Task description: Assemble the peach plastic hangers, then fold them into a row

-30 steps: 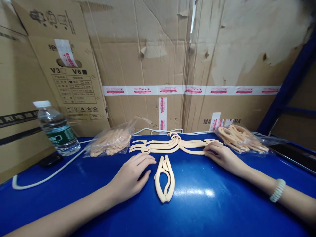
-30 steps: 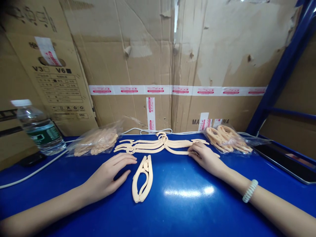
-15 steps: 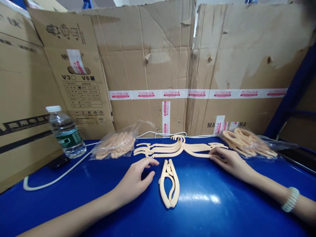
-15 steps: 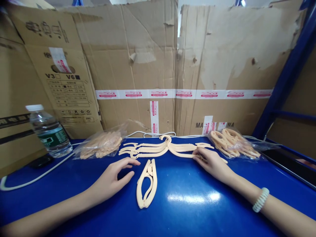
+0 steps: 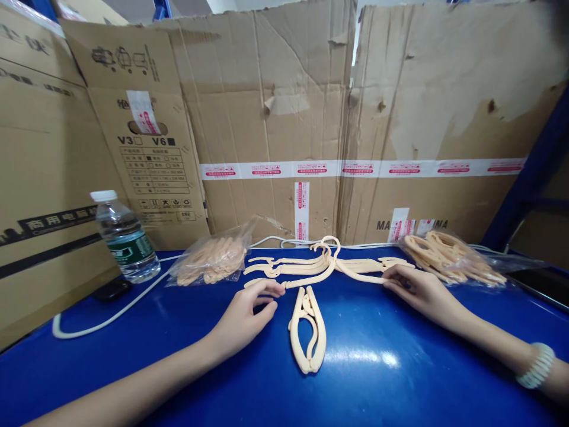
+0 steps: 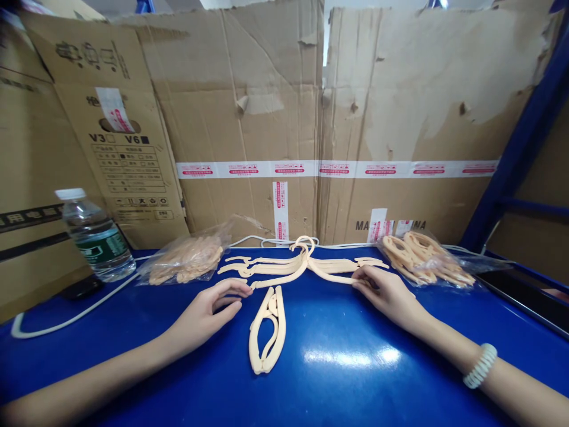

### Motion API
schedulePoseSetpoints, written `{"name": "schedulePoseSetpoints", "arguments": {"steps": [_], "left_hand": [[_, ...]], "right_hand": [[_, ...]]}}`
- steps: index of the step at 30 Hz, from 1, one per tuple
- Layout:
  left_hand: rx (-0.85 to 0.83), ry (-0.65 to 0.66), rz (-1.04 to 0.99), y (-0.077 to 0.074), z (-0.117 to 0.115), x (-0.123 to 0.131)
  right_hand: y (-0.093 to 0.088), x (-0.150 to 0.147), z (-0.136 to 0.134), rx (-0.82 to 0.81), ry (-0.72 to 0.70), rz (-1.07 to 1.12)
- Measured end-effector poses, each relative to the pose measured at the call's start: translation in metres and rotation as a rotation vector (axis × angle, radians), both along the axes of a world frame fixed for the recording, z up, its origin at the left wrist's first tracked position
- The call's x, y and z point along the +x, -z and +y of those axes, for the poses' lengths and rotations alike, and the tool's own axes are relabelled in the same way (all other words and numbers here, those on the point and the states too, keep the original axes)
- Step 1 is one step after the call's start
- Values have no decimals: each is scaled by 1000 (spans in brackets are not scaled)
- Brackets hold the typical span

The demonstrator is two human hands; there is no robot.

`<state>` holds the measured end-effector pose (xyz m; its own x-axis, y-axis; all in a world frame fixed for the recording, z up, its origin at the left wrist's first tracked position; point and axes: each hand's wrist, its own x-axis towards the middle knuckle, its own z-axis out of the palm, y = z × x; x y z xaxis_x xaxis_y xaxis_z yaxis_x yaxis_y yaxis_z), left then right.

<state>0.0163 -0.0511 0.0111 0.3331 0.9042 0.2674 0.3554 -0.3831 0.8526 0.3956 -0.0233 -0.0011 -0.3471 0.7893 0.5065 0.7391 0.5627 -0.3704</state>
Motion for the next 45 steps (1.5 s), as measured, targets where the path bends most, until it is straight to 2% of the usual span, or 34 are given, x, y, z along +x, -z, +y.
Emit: {"name": "schedulePoseSetpoints", "arguments": {"steps": [9,16,20,24,31,35,39,41,45], "left_hand": [[-122,-37,-129,0,2,-2],[-236,-97,-190,-4,-1,-1],[-296,-126,-299,-5,-6,3],[-259,-79,-330,-2,-14,9],[-108,64,-127,-5,-26,12],[-29,36,17,-11,-31,12],[-36,22,-38,-12,-32,12],[-53,8,-73,-11,-32,13],[-101,-15,-97,-8,-31,14]], "right_hand": [[-6,-2,-7,51,6,112],[-9,-1,-14,123,70,212],[-14,-7,-22,166,98,214],[-15,-15,-30,166,60,158],[-16,-29,-45,143,-45,79],[-17,-36,-51,163,-116,47],[-19,-37,-51,212,-215,-47],[-18,-35,-49,275,-193,-119],[-16,-29,-49,457,-49,-311]]}}
